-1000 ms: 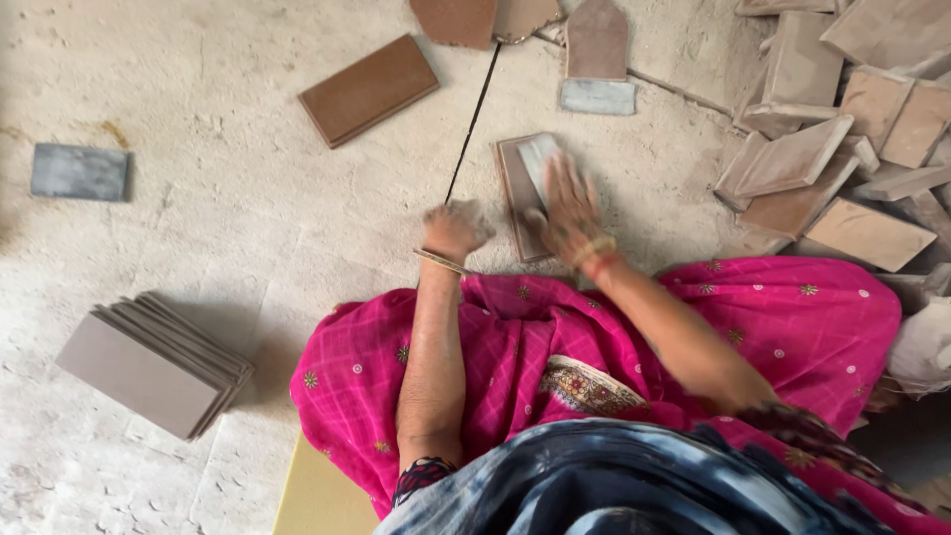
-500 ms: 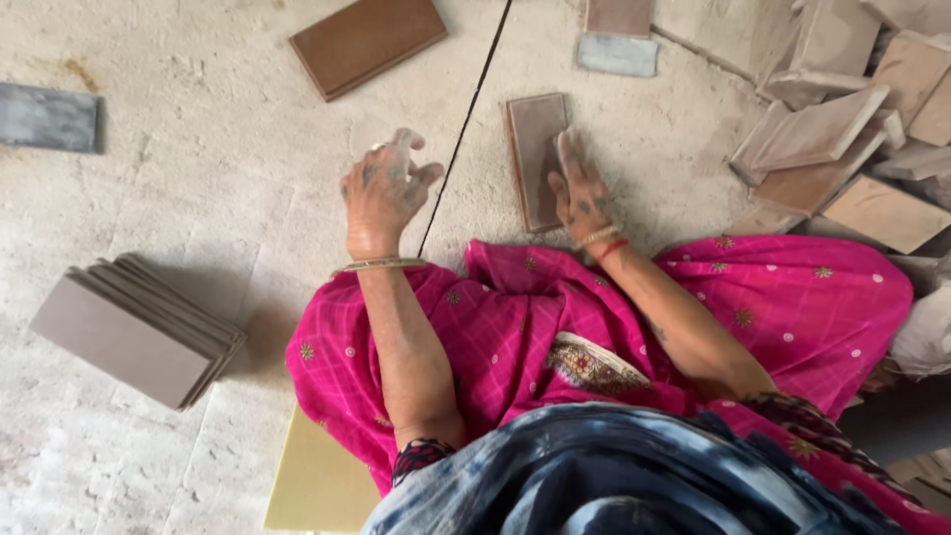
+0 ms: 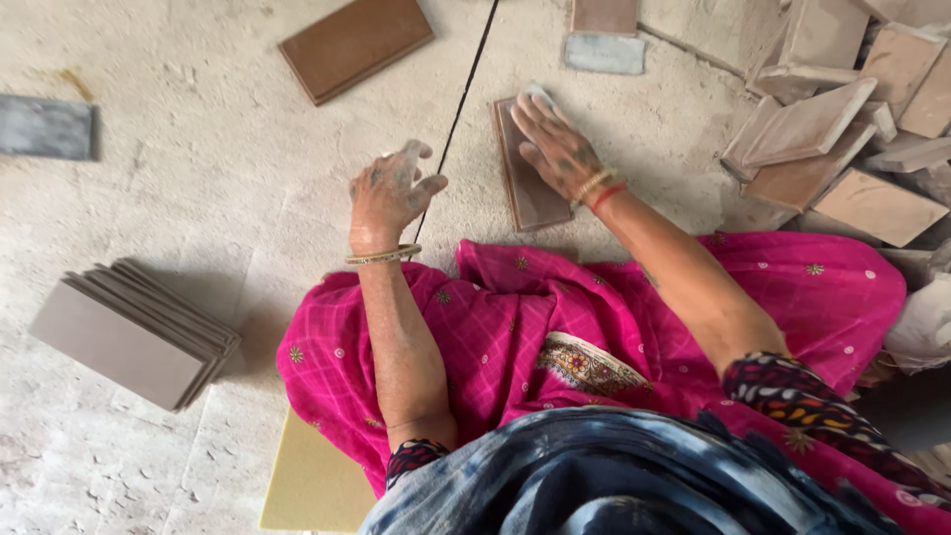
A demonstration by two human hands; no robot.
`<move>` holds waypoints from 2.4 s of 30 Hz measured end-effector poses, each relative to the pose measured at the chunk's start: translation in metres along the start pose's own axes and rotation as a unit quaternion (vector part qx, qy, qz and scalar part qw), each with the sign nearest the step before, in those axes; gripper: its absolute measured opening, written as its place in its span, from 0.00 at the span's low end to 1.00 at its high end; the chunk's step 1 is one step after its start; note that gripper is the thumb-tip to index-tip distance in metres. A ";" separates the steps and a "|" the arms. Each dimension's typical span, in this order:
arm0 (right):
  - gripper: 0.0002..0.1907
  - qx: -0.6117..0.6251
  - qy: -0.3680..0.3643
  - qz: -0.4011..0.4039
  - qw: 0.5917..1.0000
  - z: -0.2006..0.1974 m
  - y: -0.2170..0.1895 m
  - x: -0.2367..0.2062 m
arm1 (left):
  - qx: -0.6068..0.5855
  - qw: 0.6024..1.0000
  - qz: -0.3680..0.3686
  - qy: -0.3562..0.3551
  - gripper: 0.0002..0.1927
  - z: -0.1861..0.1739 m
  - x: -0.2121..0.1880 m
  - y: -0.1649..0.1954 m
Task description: The person sits on the floor and smooths rectangular blocks using a sanding block. They rub the sanding block over the surfaces and edges of each block, then place the finished blocks into a stack on the left.
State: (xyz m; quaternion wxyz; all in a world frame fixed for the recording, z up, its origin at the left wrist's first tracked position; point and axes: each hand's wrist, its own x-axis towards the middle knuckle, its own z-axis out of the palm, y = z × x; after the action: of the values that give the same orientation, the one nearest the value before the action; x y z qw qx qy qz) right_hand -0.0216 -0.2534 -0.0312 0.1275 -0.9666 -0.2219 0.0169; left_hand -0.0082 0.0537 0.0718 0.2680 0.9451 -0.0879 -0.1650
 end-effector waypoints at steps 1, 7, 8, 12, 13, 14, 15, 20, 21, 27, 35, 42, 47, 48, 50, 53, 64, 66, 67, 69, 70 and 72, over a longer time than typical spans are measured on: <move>0.34 0.028 0.008 0.016 0.999 -0.001 -0.001 0.009 | 0.000 1.000 -0.006 -0.007 0.24 0.001 0.001 0.000; 0.38 -0.357 -0.196 -0.102 0.908 0.028 -0.040 -0.071 | -0.001 0.998 0.040 0.041 0.24 0.006 0.006 -0.003; 0.35 -0.350 -0.169 -0.139 0.911 0.033 -0.040 -0.089 | -0.002 0.996 0.069 0.064 0.25 0.007 0.005 -0.002; 0.36 -0.128 -0.078 -0.144 0.978 0.037 -0.027 -0.130 | -0.016 1.000 -0.001 -0.009 0.26 0.005 0.001 0.003; 0.36 -0.026 -0.058 -0.108 0.992 0.034 -0.024 -0.129 | -0.011 1.000 -0.005 -0.017 0.27 0.003 0.001 0.005; 0.36 -0.129 0.001 -0.133 0.983 0.031 -0.024 -0.121 | -0.007 1.000 -0.010 -0.024 0.27 0.002 0.000 0.006; 0.35 -0.230 0.059 -0.156 0.959 0.028 -0.025 -0.110 | -0.007 1.000 -0.008 -0.011 0.27 0.000 0.000 0.007; 0.43 -0.119 -0.150 -0.051 0.980 -0.002 -0.042 -0.044 | 0.014 1.000 -0.007 0.000 0.28 0.007 0.003 -0.001; 0.41 -0.143 -0.110 -0.050 0.982 -0.012 -0.040 -0.030 | 0.011 1.000 -0.002 0.009 0.27 0.013 0.003 -0.005; 0.40 -0.132 -0.064 0.043 0.988 -0.036 -0.031 0.045 | -0.031 0.983 0.144 0.107 0.20 0.045 0.028 -0.018; 0.45 -0.025 0.063 0.017 0.998 -0.018 -0.074 -0.074 | -0.009 0.957 0.211 0.201 0.16 0.099 0.072 0.013; 0.44 -0.111 0.016 0.132 0.985 -0.020 -0.080 -0.076 | 0.059 0.955 0.251 0.143 0.27 0.116 0.087 0.042; 0.43 -0.060 0.048 0.071 0.995 -0.022 -0.094 -0.096 | -0.013 0.959 0.249 0.137 0.29 0.110 0.085 0.048; 0.43 -0.051 0.050 0.084 0.994 -0.024 -0.096 -0.098 | -0.019 0.955 0.258 0.146 0.29 0.108 0.083 0.047; 0.44 -0.030 0.061 0.110 0.992 -0.027 -0.097 -0.099 | -0.060 0.964 0.217 0.141 0.31 0.104 0.081 0.046; 0.42 0.048 0.089 0.157 0.982 -0.031 -0.096 -0.095 | -0.246 0.959 0.098 0.105 0.33 0.102 0.074 0.050; 0.41 0.269 0.227 0.224 0.909 -0.032 -0.087 -0.114 | -0.498 0.867 0.003 -0.018 0.28 0.110 0.011 0.081; 0.40 0.345 0.258 0.241 0.869 -0.032 -0.083 -0.118 | -0.509 0.858 0.068 0.011 0.30 0.103 0.001 0.080; 0.39 0.412 0.254 0.273 0.831 -0.032 -0.080 -0.120 | -0.514 0.852 0.097 0.027 0.31 0.101 -0.003 0.079; 0.39 0.505 0.285 0.278 0.765 -0.034 -0.073 -0.125 | -0.466 0.877 0.108 0.036 0.31 0.094 -0.005 0.076; 0.40 0.532 0.319 0.252 0.743 -0.037 -0.068 -0.127 | -0.443 0.889 0.111 0.043 0.31 0.092 -0.008 0.073; 0.43 0.576 0.333 0.227 0.711 -0.046 -0.059 -0.130 | -0.283 0.946 0.146 0.068 0.28 0.090 -0.012 0.070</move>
State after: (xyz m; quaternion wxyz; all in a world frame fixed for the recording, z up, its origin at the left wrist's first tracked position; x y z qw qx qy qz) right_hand -0.1596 -0.2694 0.0254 0.7176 -0.6699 0.1138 -0.1528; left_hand -0.0567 -0.0445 0.0402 0.5507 0.8162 -0.1563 -0.0779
